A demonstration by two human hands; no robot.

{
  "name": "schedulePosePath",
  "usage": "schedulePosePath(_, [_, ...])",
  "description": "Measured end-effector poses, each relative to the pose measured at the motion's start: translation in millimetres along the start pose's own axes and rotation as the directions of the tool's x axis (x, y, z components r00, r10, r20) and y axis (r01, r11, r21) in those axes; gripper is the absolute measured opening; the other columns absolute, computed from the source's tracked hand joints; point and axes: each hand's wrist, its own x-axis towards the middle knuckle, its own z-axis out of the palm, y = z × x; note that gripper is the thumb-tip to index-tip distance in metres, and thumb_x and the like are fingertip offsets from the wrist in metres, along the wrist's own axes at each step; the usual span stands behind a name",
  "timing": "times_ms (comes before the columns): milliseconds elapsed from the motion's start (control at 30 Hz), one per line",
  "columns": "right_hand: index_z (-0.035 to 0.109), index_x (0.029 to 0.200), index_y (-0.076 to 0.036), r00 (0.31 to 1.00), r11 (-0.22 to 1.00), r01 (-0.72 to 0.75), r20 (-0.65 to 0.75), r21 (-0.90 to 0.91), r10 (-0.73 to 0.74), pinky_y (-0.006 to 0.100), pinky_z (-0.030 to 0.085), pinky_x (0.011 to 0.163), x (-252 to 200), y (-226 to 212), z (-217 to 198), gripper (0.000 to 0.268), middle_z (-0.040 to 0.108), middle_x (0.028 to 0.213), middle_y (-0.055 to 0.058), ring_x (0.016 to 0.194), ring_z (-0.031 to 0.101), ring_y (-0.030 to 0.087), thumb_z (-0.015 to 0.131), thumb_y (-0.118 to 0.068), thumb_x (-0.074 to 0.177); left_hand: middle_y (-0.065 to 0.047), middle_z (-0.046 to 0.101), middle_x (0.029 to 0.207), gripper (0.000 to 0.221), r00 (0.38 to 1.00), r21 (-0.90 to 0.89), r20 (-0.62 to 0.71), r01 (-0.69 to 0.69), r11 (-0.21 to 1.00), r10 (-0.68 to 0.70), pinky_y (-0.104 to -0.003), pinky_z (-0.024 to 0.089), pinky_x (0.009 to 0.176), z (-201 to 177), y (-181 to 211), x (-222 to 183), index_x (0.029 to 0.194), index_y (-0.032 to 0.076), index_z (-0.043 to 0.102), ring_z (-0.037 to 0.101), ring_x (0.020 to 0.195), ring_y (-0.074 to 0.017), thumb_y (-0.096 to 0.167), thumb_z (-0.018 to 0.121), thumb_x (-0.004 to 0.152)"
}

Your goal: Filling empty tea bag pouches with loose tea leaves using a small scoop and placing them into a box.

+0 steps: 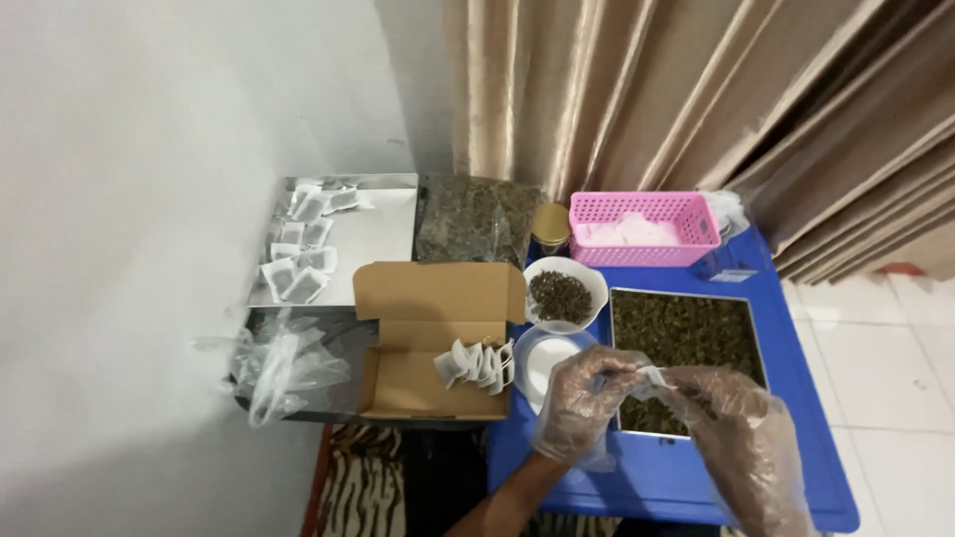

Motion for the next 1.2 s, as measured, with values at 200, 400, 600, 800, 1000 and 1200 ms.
schedulePosePath(200, [0.082, 0.099, -0.013, 0.947, 0.946, 0.294, -0.091, -0.137, -0.308, 0.037, 0.065, 0.078, 3, 26, 16, 0.023, 0.082, 0.102, 0.007, 0.088, 0.079, 0.02, 0.081, -0.024, 0.08, -0.01, 0.075, 0.109, 0.011, 1.0, 0.001, 0.002, -0.024, 1.0, 0.024, -0.032, 0.063, 0.091, -7, 9, 1, 0.105, 0.007, 0.071, 0.073, 0.101, -0.0207, 0.007, 0.072, 0.095])
schedulePosePath(400, [0.082, 0.096, -0.016, 0.893, 0.901, 0.425, -0.125, -0.084, -0.433, 0.034, 0.059, 0.076, 6, 41, 25, 0.018, 0.082, 0.094, 0.003, 0.082, 0.077, 0.018, 0.082, -0.024, 0.079, -0.009, 0.075, 0.103, 0.007, 0.995, 0.025, -0.062, -0.071, 0.997, 0.072, -0.032, 0.059, 0.088, -6, -4, 0, 0.096, 0.007, 0.07, 0.071, 0.096, -0.0187, 0.008, 0.076, 0.093])
schedulePosePath(600, [0.084, 0.098, -0.023, 0.957, 0.962, 0.268, -0.097, -0.061, -0.273, 0.029, 0.06, 0.079, 9, 46, 27, 0.018, 0.084, 0.095, -0.002, 0.087, 0.078, 0.013, 0.081, -0.025, 0.08, -0.008, 0.076, 0.109, 0.005, 1.0, 0.02, -0.025, 0.006, 1.0, -0.006, -0.033, 0.06, 0.091, -8, 8, 1, 0.1, 0.01, 0.072, 0.073, 0.103, -0.0188, 0.013, 0.072, 0.096])
schedulePosePath(800, [0.064, 0.107, -0.013, 0.905, 0.902, 0.408, -0.067, -0.138, -0.42, 0.032, 0.068, 0.062, 18, 71, 26, 0.029, 0.08, 0.102, 0.004, 0.076, 0.08, 0.015, 0.074, -0.031, 0.086, -0.008, 0.076, 0.111, 0.006, 0.998, 0.031, -0.023, 0.06, 0.998, -0.059, -0.032, 0.062, 0.09, -6, 7, 1, 0.101, 0.009, 0.071, 0.073, 0.102, -0.0199, 0.01, 0.071, 0.095])
schedulePosePath(1000, [0.07, 0.119, -0.011, 0.973, 0.978, 0.204, -0.122, 0.052, -0.196, 0.037, 0.052, 0.085, 41, 72, 13, 0.04, 0.076, 0.113, 0.008, 0.095, 0.072, 0.025, 0.05, -0.042, 0.104, -0.008, 0.075, 0.114, 0.012, 0.995, -0.014, -0.081, 0.049, 0.999, -0.05, -0.034, 0.061, 0.096, -15, 4, 2, 0.105, 0.005, 0.072, 0.072, 0.106, -0.0203, 0.012, 0.071, 0.095])
schedulePosePath(1200, [0.074, 0.126, -0.018, 0.987, 0.962, 0.14, 0.11, -0.235, -0.117, 0.059, 0.055, 0.091, 132, 206, 108, 0.033, 0.074, 0.119, 0.016, 0.112, 0.066, 0.045, 0.065, -0.026, 0.096, -0.008, 0.076, 0.091, 0.013, 0.967, -0.054, -0.246, 0.06, 0.997, -0.071, -0.03, 0.058, 0.08, -11, 4, 0, 0.096, 0.005, 0.077, 0.067, 0.085, -0.0099, 0.007, 0.084, 0.085])
